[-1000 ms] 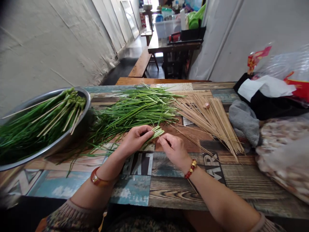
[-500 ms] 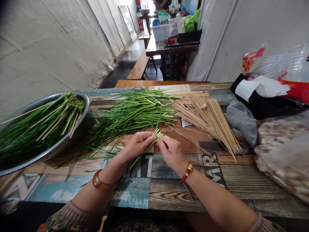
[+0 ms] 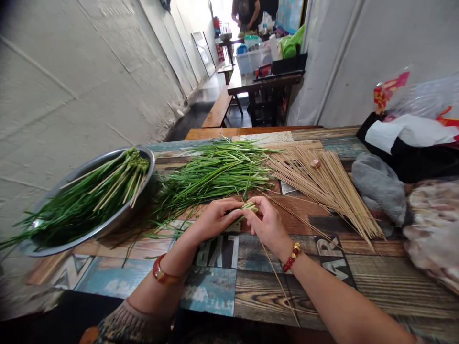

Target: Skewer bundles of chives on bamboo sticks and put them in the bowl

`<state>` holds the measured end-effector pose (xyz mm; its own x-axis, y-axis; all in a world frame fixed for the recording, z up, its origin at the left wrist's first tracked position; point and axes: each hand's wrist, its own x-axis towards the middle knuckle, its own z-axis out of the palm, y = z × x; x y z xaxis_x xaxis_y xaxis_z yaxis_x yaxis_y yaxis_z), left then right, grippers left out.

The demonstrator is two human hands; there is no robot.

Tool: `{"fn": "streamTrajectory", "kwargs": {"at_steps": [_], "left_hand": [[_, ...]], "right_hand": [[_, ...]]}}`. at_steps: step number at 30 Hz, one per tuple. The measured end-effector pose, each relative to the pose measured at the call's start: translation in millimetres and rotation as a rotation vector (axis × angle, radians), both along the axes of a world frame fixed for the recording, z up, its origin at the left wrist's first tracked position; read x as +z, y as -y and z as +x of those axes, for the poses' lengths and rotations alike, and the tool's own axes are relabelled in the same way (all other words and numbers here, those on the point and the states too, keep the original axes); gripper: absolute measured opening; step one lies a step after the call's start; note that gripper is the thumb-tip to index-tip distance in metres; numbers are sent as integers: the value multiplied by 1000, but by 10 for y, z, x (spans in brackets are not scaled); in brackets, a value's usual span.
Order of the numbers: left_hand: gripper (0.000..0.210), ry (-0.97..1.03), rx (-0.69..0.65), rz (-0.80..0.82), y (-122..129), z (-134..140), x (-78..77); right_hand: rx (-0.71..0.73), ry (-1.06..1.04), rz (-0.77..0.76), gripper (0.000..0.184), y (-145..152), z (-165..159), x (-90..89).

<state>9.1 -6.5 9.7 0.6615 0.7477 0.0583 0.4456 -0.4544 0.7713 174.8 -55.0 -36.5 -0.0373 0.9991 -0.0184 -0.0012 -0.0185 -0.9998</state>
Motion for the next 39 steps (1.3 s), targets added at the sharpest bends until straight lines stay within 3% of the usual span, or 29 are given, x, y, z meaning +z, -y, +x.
{"fn": "streamTrajectory", "kwargs": {"at_steps": [8,13,18,21,25,30,35,39], "left_hand": [[26,58,381,227,-189,-173,-9],[22,-130,381,487,-430,-185,87],[31,-366,356,664,-837,-61,210],[51,-542,317,629,-1160,27,277],[71,-635,228,561,-1612,133,359],[69,-701,161,454,-2081,294,411],[58,-743,143,394,-2368,380,251],[55,-776,164,409,-2405,341,52]], "right_hand": [[0,95,33,17,-55,-26,-74],[-7,126,76,11,-59,-32,-93],[12,128,95,11,-45,-32,-72],[22,132,99,11,-38,-31,-41],[24,168,100,11,-33,-29,7],[-64,296,242,9,-53,-24,44],[-70,286,221,8,-83,-26,51],[-74,279,208,7,-89,-19,72]]}}
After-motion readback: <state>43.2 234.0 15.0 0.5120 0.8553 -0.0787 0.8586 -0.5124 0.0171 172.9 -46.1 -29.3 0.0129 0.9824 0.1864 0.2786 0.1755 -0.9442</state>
